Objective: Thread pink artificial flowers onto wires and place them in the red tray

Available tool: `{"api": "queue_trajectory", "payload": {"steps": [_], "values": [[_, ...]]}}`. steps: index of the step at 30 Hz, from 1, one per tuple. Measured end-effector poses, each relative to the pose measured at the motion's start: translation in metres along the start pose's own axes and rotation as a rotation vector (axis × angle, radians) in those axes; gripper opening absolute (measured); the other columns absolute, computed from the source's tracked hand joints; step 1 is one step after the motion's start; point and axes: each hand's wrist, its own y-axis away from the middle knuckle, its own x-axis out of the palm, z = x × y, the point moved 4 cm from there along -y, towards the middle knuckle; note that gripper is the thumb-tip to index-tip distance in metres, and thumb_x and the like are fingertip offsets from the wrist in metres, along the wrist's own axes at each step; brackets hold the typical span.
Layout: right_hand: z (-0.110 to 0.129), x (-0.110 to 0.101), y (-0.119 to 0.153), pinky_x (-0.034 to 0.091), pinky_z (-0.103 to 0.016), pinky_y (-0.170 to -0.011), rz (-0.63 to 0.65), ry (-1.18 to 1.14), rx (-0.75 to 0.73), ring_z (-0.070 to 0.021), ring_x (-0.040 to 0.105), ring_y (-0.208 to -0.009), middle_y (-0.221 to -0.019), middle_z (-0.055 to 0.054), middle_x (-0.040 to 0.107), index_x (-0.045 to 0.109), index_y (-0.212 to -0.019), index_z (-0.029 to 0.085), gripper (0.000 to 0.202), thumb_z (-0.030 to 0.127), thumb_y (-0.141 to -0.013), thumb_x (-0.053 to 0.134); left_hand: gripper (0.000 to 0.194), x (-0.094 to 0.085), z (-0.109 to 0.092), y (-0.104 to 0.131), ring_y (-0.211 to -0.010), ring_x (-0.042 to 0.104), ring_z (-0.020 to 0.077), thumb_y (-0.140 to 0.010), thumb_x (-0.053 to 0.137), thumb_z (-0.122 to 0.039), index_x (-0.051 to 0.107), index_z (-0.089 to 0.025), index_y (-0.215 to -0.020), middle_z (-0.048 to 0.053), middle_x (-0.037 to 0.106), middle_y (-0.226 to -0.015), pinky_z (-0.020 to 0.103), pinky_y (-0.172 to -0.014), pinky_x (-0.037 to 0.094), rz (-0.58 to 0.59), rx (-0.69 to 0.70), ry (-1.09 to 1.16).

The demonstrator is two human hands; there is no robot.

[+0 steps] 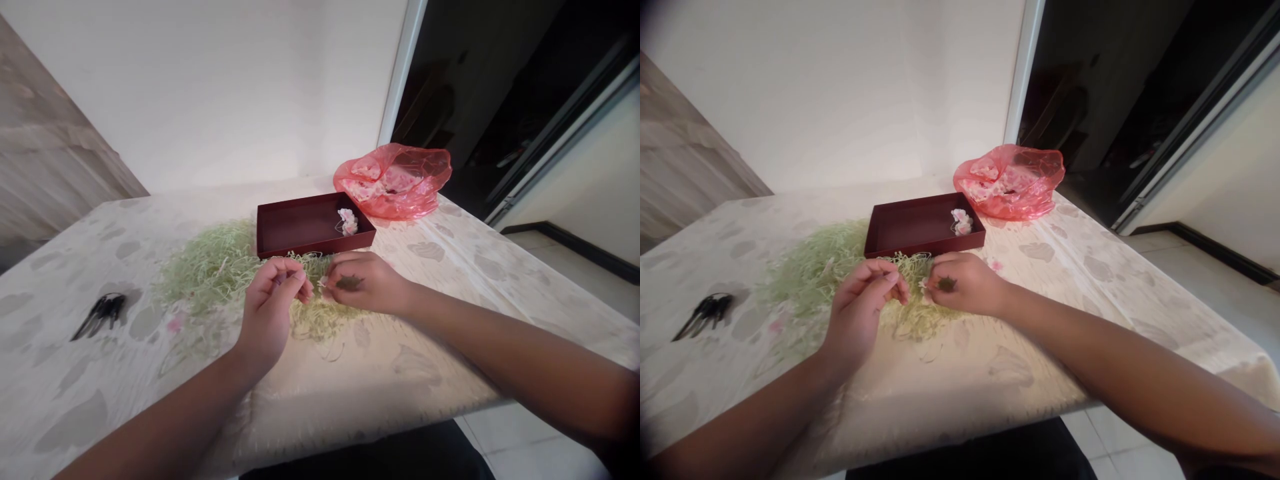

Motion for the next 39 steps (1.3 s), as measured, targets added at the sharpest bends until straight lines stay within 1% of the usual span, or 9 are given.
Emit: {"api": "queue_trajectory", "payload": {"steps": [7,11,14,17,23,25,28,32,39], "values": [[-0.006,-0.011,-0.003,0.052,-0.032,-0.069,-0.133,-0.081,0.074,-0.0179,0.066,-0.075,-0.084,-0.007,0.071,0.071,-0.077,0.020,0.008,0.021,-0.085,0.067,0.002,-0.001,0.001,-0.002,-0.068,0.062,0.0147,-0.090,0.064,-0.021,0.065,-0.021,-0.088,-0.001,0.066,-0.071,0.029,-0.065,0.051,0.005,-0.008,0.009],[0.005,-0.020,-0.002,0.057,-0.035,-0.074,-0.210,-0.129,0.052,-0.0200,0.069,-0.081,-0.088,-0.007,0.073,0.074,-0.080,0.022,0.004,0.024,-0.083,0.071,0.004,0.000,0.006,-0.004,-0.068,0.065,0.0162,-0.088,0.067,-0.024,0.068,-0.020,-0.088,0.001,0.069,-0.072,0.030,-0.066,0.053,0.021,-0.078,0.036],[0.024,-0.021,-0.002,0.059,-0.037,-0.077,-0.165,-0.189,-0.048,-0.0216,0.072,-0.084,-0.088,-0.008,0.074,0.074,-0.080,0.024,0.004,0.021,-0.080,0.072,0.016,0.002,0.008,-0.003,-0.069,0.066,0.0177,-0.089,0.068,-0.031,0.073,-0.018,-0.085,0.004,0.071,-0.074,0.031,-0.067,0.055,0.061,-0.144,0.013],[0.037,-0.016,-0.001,0.061,-0.037,-0.079,-0.087,-0.214,-0.137,-0.0215,0.072,-0.086,-0.089,-0.008,0.074,0.074,-0.081,0.025,0.009,0.016,-0.079,0.071,0.024,0.004,0.003,-0.002,-0.070,0.064,0.0162,-0.089,0.068,-0.037,0.075,-0.018,-0.077,0.003,0.070,-0.071,0.029,-0.069,0.054,0.071,-0.118,-0.077],[0.039,-0.007,0.004,0.061,-0.035,-0.078,-0.052,-0.203,-0.233,-0.0200,0.072,-0.085,-0.091,-0.008,0.073,0.075,-0.088,0.023,0.014,0.012,-0.081,0.069,0.008,0.003,0.000,-0.002,-0.073,0.063,0.0147,-0.079,0.079,-0.030,0.077,-0.022,-0.077,0.001,0.073,-0.077,0.025,-0.069,0.051,0.065,-0.119,-0.127],[0.037,-0.009,0.004,0.059,-0.035,-0.075,-0.088,-0.211,-0.169,-0.0197,0.071,-0.083,-0.090,-0.008,0.073,0.074,-0.088,0.022,0.012,0.014,-0.081,0.070,0.008,0.002,0.000,-0.003,-0.071,0.062,0.0143,-0.080,0.078,-0.029,0.077,-0.022,-0.078,0.001,0.072,-0.073,0.026,-0.068,0.051,0.038,-0.128,-0.114],[0.029,-0.014,0.003,0.056,-0.033,-0.073,-0.191,-0.309,0.070,-0.0182,0.068,-0.079,-0.088,-0.006,0.072,0.072,-0.083,0.022,0.002,0.020,-0.083,0.072,0.011,0.001,-0.002,-0.004,-0.066,0.061,0.0133,-0.085,0.073,-0.030,0.075,-0.021,-0.081,0.001,0.070,-0.072,0.026,-0.066,0.050,0.012,-0.097,-0.084],[0.014,-0.016,0.001,0.051,-0.030,-0.068,-0.301,-0.572,0.403,-0.0148,0.061,-0.071,-0.078,-0.004,0.068,0.071,-0.076,0.019,0.016,0.032,-0.084,0.076,0.013,0.000,-0.003,-0.004,-0.063,0.058,0.0114,-0.088,0.071,-0.031,0.072,-0.020,-0.081,-0.001,0.067,-0.069,0.025,-0.064,0.049,0.024,-0.062,-0.075],[0.015,-0.006,-0.001,0.049,-0.027,-0.063,-0.179,-0.726,0.540,-0.0130,0.061,-0.063,-0.069,-0.003,0.069,0.070,-0.082,0.016,0.025,0.040,-0.084,0.077,0.013,0.004,0.002,0.001,-0.060,0.053,0.0087,-0.088,0.071,-0.032,0.071,-0.020,-0.082,-0.003,0.063,-0.064,0.021,-0.060,0.043,0.121,-0.138,-0.126]]}}
